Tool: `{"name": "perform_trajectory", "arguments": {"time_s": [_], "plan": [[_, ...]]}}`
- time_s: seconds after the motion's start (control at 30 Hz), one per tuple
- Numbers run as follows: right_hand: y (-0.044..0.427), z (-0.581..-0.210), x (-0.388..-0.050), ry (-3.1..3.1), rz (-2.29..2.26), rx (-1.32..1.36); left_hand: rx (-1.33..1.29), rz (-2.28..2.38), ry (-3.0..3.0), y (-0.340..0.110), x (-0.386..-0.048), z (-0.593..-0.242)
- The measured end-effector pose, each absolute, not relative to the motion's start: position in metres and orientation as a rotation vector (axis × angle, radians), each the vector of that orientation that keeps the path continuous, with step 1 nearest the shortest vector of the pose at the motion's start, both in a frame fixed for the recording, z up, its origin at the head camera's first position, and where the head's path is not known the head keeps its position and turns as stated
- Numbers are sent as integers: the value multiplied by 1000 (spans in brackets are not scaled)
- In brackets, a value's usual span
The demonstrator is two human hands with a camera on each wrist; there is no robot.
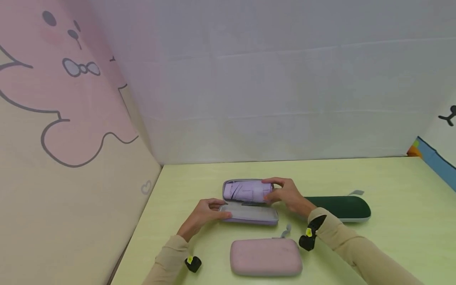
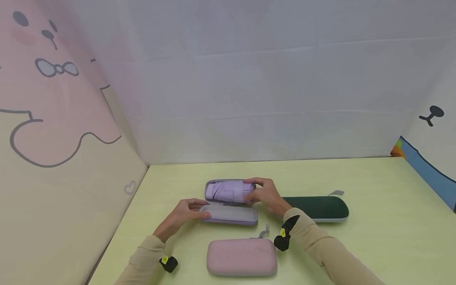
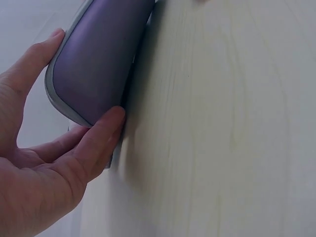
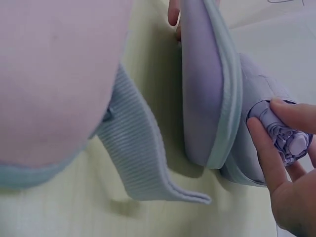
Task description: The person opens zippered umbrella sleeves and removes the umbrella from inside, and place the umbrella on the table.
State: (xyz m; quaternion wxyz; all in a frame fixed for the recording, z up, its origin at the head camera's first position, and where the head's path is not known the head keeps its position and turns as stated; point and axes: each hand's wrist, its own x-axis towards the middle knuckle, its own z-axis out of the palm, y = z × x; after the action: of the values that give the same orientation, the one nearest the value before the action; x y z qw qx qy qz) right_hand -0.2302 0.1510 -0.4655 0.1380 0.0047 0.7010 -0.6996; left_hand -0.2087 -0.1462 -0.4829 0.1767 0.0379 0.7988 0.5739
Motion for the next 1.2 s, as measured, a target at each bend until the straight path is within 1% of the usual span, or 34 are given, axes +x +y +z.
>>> {"name": "perform_trajectory", "arguments": {"time_s": [0.13,0.37,0.43,0.63,0.8,1.07,1.13,1.2], "plan": [[155,-461,-228,2009,-2062,27,120,1615,2270,-144,-206,-477],[162,-450,-228,1989,-2069,9,116,1608,2257,-142,-197,-455],[163,-447,-229,1987,-2075,7,115,1611,2252,-143,-198,-458],[167,-436,-233,1984,-2105,-28,86,1608,2251,-147,-208,-482],[168,-426,-242,1980,-2138,-10,78,1616,2229,-149,-207,-482],[165,-412,-266,1946,-2171,28,109,1620,2210,-145,-190,-448],[164,-411,-272,1948,-2171,55,113,1622,2208,-146,-190,-448],[162,-413,-277,1942,-2179,87,115,1624,2212,-147,-194,-459]]}}
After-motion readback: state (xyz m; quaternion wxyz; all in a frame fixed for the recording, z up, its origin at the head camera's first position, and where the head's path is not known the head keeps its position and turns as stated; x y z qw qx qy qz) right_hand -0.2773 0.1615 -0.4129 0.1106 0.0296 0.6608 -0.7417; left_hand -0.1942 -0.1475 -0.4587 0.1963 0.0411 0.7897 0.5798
